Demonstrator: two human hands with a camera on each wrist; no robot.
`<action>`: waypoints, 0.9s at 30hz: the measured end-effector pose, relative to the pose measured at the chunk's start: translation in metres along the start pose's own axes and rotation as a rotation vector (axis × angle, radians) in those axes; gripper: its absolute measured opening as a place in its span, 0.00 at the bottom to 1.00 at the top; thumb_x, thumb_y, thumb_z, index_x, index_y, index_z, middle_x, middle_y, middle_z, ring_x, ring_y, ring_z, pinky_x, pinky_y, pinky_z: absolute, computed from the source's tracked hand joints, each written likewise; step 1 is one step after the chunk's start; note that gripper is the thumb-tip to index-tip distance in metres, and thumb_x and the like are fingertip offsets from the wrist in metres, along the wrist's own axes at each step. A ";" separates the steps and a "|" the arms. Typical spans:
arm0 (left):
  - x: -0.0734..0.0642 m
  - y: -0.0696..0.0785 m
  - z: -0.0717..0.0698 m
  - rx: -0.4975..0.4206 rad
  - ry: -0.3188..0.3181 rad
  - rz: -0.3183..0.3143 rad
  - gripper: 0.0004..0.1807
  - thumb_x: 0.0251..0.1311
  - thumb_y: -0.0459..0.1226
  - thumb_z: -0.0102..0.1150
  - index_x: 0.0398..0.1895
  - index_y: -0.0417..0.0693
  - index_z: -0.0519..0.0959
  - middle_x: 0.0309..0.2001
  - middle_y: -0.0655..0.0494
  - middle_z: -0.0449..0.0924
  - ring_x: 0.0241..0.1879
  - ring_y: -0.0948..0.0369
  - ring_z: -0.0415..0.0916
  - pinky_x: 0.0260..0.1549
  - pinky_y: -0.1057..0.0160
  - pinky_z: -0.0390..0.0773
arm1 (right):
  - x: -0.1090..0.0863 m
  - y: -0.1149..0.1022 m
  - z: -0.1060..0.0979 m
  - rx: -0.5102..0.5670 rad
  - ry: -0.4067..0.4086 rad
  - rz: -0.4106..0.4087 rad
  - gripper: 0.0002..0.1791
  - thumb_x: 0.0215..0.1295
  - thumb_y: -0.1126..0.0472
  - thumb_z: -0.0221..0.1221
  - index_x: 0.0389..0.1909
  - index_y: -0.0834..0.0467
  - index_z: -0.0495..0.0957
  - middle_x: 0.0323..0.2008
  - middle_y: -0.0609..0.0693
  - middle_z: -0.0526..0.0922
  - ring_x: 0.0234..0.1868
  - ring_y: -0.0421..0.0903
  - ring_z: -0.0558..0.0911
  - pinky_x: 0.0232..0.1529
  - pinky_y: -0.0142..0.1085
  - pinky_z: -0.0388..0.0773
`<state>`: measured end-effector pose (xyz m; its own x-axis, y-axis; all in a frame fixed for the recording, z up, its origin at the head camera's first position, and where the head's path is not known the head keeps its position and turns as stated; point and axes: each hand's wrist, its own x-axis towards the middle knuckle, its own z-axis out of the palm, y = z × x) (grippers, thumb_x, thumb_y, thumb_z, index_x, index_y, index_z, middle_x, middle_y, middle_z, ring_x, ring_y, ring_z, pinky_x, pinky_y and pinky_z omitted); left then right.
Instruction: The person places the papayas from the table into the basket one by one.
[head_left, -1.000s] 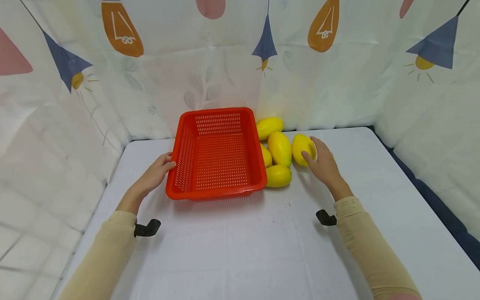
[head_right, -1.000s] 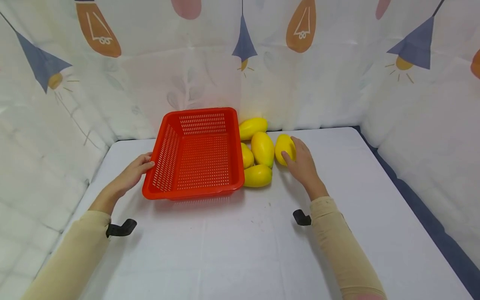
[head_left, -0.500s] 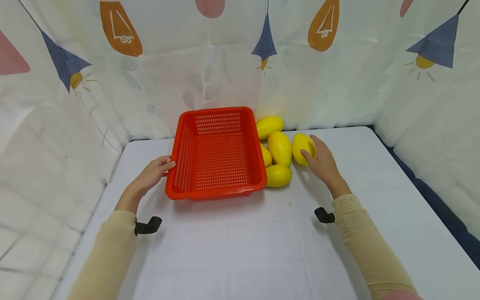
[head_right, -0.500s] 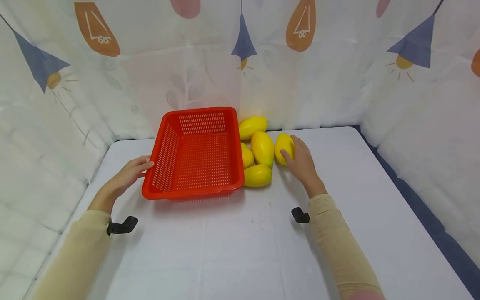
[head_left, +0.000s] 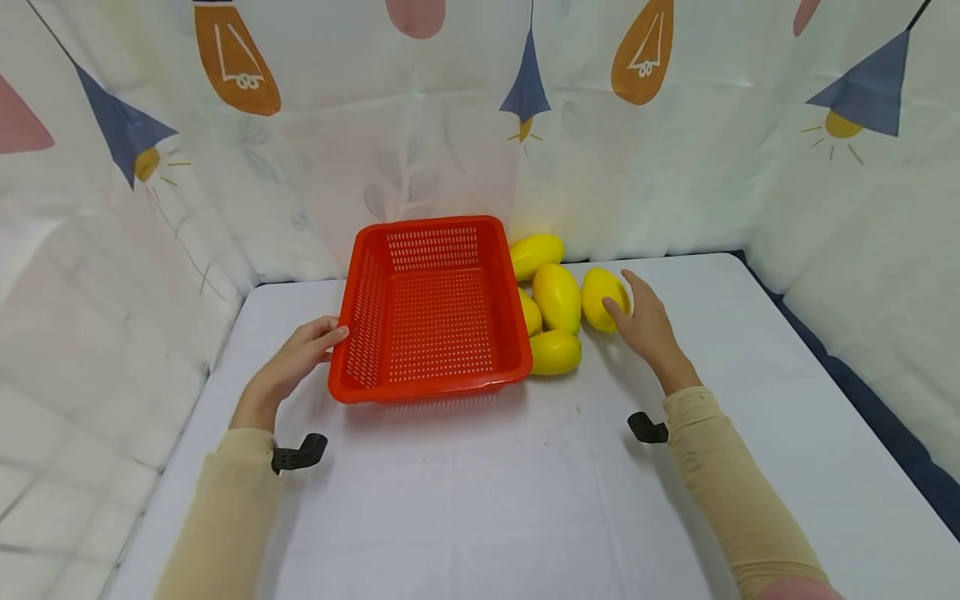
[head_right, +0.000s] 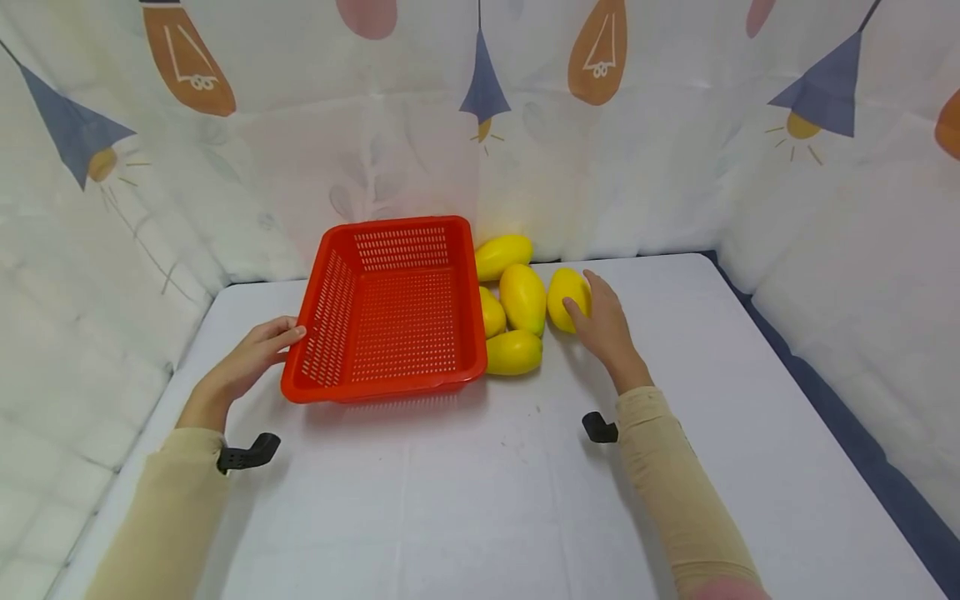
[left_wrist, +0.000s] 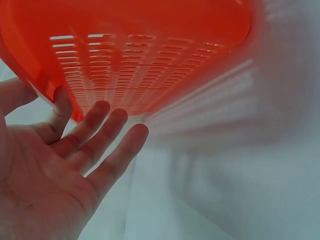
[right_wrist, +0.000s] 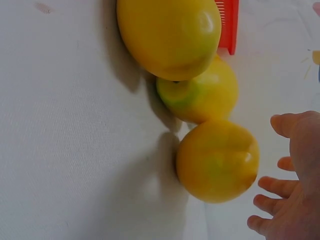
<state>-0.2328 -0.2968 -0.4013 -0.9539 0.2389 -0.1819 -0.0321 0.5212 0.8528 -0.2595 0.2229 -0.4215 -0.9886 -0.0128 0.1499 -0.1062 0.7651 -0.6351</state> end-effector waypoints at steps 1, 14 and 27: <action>0.000 -0.001 0.001 -0.013 0.007 0.000 0.24 0.73 0.52 0.41 0.50 0.37 0.66 0.46 0.56 0.74 0.46 0.71 0.70 0.49 0.64 0.72 | 0.001 0.001 0.000 0.002 0.001 -0.002 0.38 0.72 0.46 0.49 0.75 0.57 0.47 0.75 0.61 0.54 0.75 0.61 0.53 0.73 0.57 0.50; 0.005 -0.011 0.004 -0.193 0.050 0.046 0.15 0.73 0.47 0.41 0.38 0.48 0.73 0.42 0.65 0.75 0.50 0.68 0.69 0.45 0.69 0.77 | 0.002 0.001 0.002 0.015 -0.012 0.039 0.38 0.72 0.45 0.48 0.76 0.56 0.47 0.75 0.60 0.53 0.75 0.61 0.52 0.74 0.56 0.50; 0.010 -0.013 -0.004 -0.232 0.022 0.044 0.15 0.72 0.46 0.45 0.40 0.45 0.76 0.46 0.64 0.75 0.50 0.69 0.70 0.45 0.68 0.78 | 0.005 0.003 0.001 0.027 -0.015 0.049 0.38 0.72 0.44 0.48 0.76 0.55 0.47 0.75 0.58 0.52 0.76 0.59 0.52 0.74 0.56 0.49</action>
<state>-0.2428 -0.3044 -0.4119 -0.9621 0.2378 -0.1334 -0.0556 0.3082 0.9497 -0.2648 0.2245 -0.4238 -0.9942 0.0150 0.1069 -0.0599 0.7473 -0.6618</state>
